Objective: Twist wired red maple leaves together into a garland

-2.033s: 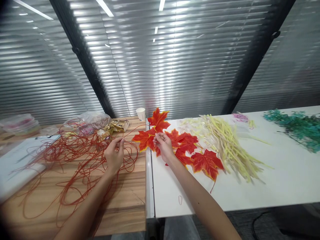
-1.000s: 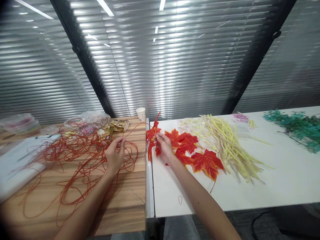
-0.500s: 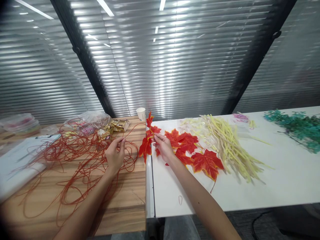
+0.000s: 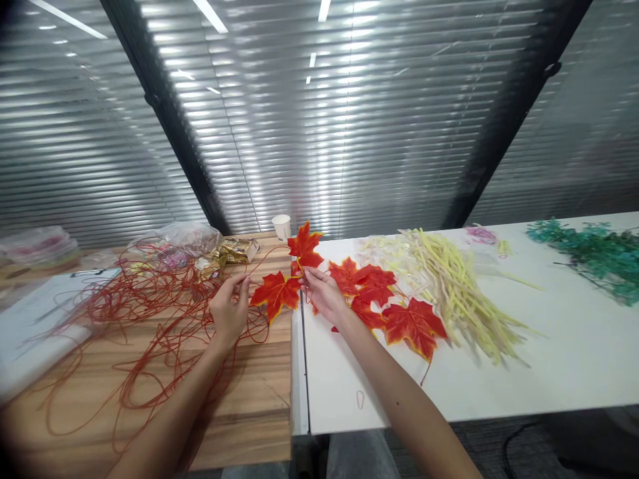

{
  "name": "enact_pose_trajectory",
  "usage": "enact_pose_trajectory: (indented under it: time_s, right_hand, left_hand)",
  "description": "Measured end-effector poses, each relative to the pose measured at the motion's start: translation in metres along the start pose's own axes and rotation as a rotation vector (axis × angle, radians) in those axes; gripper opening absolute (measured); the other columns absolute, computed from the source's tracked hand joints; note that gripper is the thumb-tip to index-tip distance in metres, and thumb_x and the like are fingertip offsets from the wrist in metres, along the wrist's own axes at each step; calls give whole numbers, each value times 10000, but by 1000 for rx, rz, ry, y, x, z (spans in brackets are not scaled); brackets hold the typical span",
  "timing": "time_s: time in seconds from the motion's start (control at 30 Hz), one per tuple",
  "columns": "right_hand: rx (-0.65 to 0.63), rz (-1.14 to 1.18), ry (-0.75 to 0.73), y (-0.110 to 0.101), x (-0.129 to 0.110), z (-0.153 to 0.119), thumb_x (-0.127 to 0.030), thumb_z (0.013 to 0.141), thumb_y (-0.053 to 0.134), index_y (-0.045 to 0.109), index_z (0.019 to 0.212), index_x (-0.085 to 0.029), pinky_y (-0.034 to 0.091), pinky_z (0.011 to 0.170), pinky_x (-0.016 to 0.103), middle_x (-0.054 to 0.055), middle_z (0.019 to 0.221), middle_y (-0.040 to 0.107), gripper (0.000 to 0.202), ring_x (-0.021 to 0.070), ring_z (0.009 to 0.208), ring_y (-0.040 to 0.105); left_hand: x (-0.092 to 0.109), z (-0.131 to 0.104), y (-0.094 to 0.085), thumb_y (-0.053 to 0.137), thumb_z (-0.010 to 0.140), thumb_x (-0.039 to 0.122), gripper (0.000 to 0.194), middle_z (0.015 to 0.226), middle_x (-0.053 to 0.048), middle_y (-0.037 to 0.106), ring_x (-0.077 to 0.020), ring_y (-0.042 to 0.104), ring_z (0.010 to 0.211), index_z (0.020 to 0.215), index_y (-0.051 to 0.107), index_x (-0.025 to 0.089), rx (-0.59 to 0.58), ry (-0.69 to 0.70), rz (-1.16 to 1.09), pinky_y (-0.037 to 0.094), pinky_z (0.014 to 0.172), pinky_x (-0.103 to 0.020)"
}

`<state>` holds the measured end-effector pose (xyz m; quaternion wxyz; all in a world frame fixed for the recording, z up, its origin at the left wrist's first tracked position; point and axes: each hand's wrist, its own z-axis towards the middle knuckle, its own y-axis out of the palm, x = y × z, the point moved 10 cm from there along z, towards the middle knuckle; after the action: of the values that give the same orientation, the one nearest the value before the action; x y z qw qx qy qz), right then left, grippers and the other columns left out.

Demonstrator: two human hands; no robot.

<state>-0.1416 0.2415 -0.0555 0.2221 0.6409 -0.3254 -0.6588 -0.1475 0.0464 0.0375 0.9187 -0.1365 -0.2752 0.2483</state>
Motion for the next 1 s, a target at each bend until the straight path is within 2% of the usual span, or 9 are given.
enact_pose_trajectory:
  time_s: [0.23, 0.4, 0.6, 0.83, 1.0]
  right_hand:
    - [-85, -33, 19, 13, 3, -2, -93, 559, 738, 644, 854, -169, 499, 731, 171, 17, 873, 652, 320, 88, 774, 618]
    - [-127, -88, 3, 21, -1, -7, -88, 557, 735, 633, 880, -183, 493, 798, 197, 26, 935, 645, 351, 121, 910, 606]
    - [-122, -93, -3, 17, 0, -6, -101, 550, 744, 624, 843, -177, 484, 800, 184, 16, 887, 652, 325, 107, 888, 611]
    - [-199, -96, -5, 18, 5, -5, -132, 589, 732, 605, 832, -173, 468, 839, 205, 13, 871, 648, 277, 117, 915, 606]
    - [-188, -98, -7, 17, 5, -5, -141, 587, 735, 584, 803, -177, 489, 771, 202, 6, 836, 643, 266, 128, 891, 616]
  left_hand:
    - [-2, 1, 1, 483, 822, 232, 162, 795, -20, 644, -76, 582, 650, 919, 583, 151, -14, -13, -21, 439, 629, -173]
    - [-5, 0, 1, 476, 825, 254, 177, 803, -25, 642, -80, 581, 653, 913, 592, 154, -13, -29, -18, 444, 625, -179]
    - [-5, 0, 2, 477, 824, 257, 177, 800, -26, 641, -83, 584, 649, 914, 592, 157, -23, -31, -26, 444, 617, -180]
    - [-8, -2, 5, 478, 823, 246, 185, 812, -29, 643, -87, 587, 665, 944, 587, 157, -36, -42, -59, 449, 631, -185]
    - [-8, -2, 5, 486, 818, 245, 180, 801, -26, 638, -84, 584, 660, 934, 590, 155, -31, -32, -50, 448, 628, -182]
